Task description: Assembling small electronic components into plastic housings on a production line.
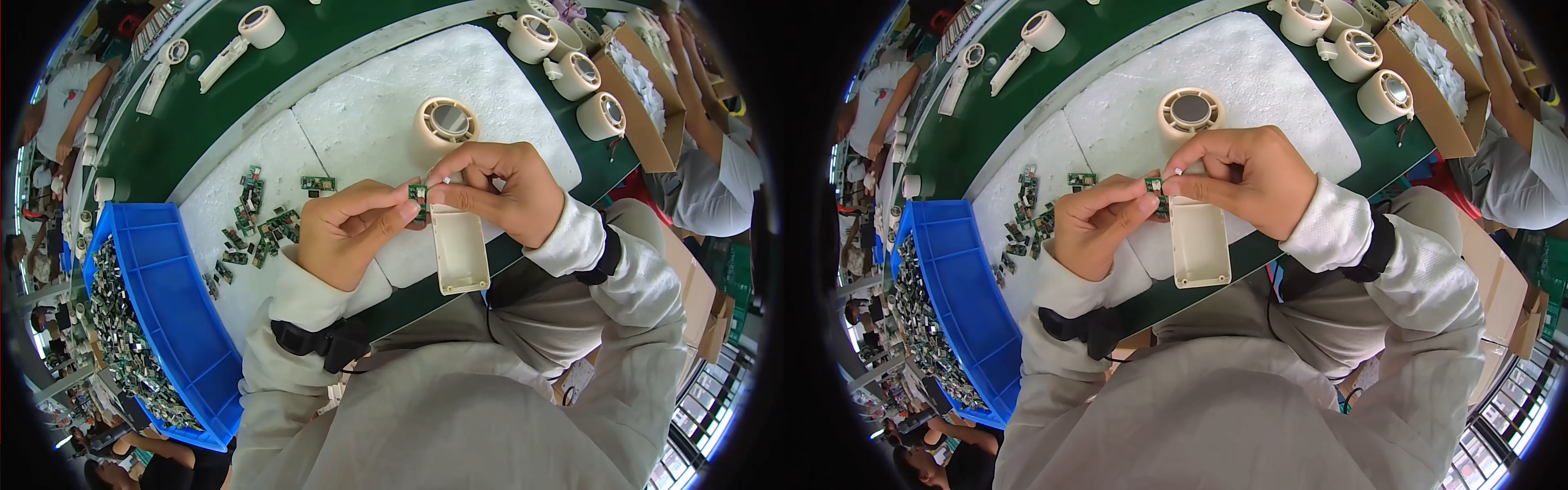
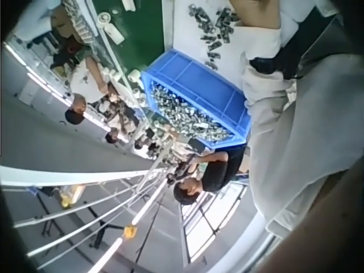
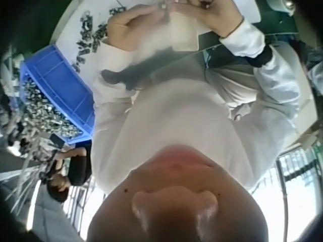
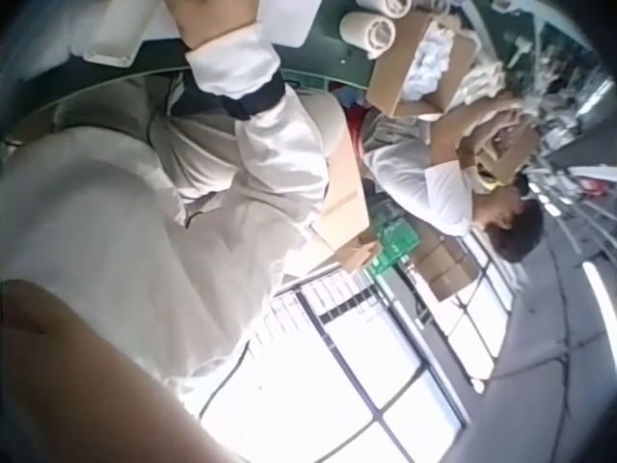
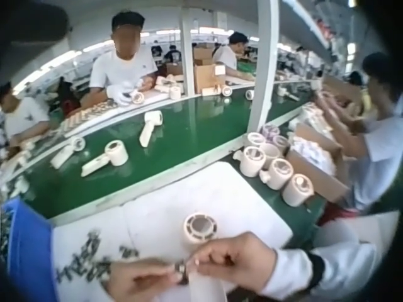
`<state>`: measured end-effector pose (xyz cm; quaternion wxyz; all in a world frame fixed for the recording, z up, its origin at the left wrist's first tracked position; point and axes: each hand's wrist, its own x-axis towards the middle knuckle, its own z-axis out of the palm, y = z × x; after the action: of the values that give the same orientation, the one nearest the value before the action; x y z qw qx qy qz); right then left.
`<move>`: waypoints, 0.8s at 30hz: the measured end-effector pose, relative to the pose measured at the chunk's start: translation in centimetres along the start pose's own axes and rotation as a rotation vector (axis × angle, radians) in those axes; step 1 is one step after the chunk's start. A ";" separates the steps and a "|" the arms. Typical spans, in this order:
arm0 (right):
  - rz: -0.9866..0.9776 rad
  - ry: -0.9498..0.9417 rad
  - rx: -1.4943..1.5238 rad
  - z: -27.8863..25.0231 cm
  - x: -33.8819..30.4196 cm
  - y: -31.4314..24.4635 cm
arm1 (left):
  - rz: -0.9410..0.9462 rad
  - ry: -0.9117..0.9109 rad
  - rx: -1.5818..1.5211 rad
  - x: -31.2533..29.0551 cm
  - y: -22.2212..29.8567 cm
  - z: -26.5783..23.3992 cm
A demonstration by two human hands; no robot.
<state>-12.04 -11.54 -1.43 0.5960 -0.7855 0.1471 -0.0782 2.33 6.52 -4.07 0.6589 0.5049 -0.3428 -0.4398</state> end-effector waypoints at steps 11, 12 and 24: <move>-0.407 0.037 -0.321 -0.6 0.4 -1.3 | -0.013 0.181 -0.053 0.2 -0.4 0.1; -0.410 0.034 -0.320 -0.7 0.6 -1.1 | -0.011 0.185 -0.052 0.2 -0.3 0.0; -0.487 0.008 -0.483 -1.3 0.5 -1.0 | 0.008 0.112 0.031 0.1 0.0 0.9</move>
<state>-11.86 -12.62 -0.15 0.3559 -0.9158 -0.0281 -0.1840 1.54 6.11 -3.86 0.6708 0.5377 -0.3143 -0.4027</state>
